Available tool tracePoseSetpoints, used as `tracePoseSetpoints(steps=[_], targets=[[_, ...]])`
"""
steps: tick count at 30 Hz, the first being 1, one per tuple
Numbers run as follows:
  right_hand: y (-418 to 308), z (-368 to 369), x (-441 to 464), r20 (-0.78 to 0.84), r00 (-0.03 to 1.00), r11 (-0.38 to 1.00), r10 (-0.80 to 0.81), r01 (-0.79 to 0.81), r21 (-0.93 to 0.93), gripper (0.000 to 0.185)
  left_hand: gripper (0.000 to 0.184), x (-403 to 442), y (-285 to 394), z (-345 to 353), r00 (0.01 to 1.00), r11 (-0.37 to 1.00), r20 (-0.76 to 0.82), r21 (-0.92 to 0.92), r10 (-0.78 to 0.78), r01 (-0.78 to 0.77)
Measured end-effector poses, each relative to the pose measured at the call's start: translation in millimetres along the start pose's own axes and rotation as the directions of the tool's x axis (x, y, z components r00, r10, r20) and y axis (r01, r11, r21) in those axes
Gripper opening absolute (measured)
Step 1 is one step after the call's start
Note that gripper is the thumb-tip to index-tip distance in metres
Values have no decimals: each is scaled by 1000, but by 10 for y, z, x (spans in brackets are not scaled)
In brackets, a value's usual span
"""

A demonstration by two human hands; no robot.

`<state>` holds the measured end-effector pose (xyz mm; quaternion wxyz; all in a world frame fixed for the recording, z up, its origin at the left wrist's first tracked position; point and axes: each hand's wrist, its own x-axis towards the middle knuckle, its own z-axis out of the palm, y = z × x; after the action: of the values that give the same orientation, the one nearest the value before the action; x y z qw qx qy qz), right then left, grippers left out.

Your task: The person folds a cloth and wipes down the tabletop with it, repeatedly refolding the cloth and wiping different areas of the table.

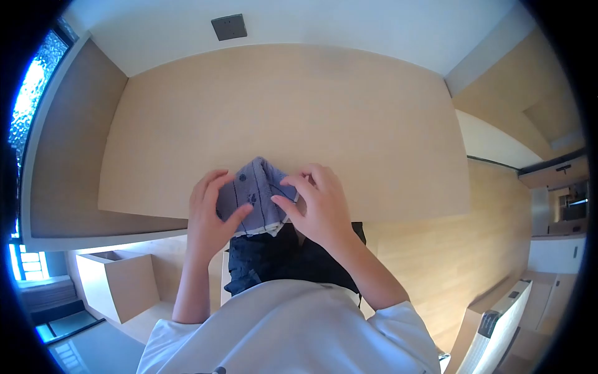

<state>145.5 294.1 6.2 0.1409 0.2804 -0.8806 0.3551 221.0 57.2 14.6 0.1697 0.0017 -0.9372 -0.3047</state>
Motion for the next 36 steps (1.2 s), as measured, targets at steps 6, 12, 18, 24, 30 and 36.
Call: tracePoseSetpoints(steps=[6, 12, 18, 24, 30, 36], targets=[[-41, -79, -172, 292, 956, 995, 22, -51, 91, 27, 58, -560, -41, 24, 981, 946, 152, 283, 116, -156], [-185, 28, -132, 363, 926, 983, 107, -152, 99, 21, 64, -715, -216, 250, 982, 922, -16, 346, 190, -173], [-151, -129, 195, 308, 934, 951, 179, -245, 190, 16, 52, -443, -50, -39, 969, 970, -115, 126, 220, -206], [142, -134, 283, 278, 931, 960, 238, -270, 81, 16, 44, -449, 345, 246, 981, 982, -59, 51, 184, -181], [298, 2, 86, 159, 979, 981, 131, -151, 122, 32, 44, -521, 419, 449, 982, 968, -38, 175, 187, -178], [9, -276, 5, 511, 835, 962, 206, -269, 50, 36, 44, -492, 30, 232, 975, 973, 1, -59, 222, -221]])
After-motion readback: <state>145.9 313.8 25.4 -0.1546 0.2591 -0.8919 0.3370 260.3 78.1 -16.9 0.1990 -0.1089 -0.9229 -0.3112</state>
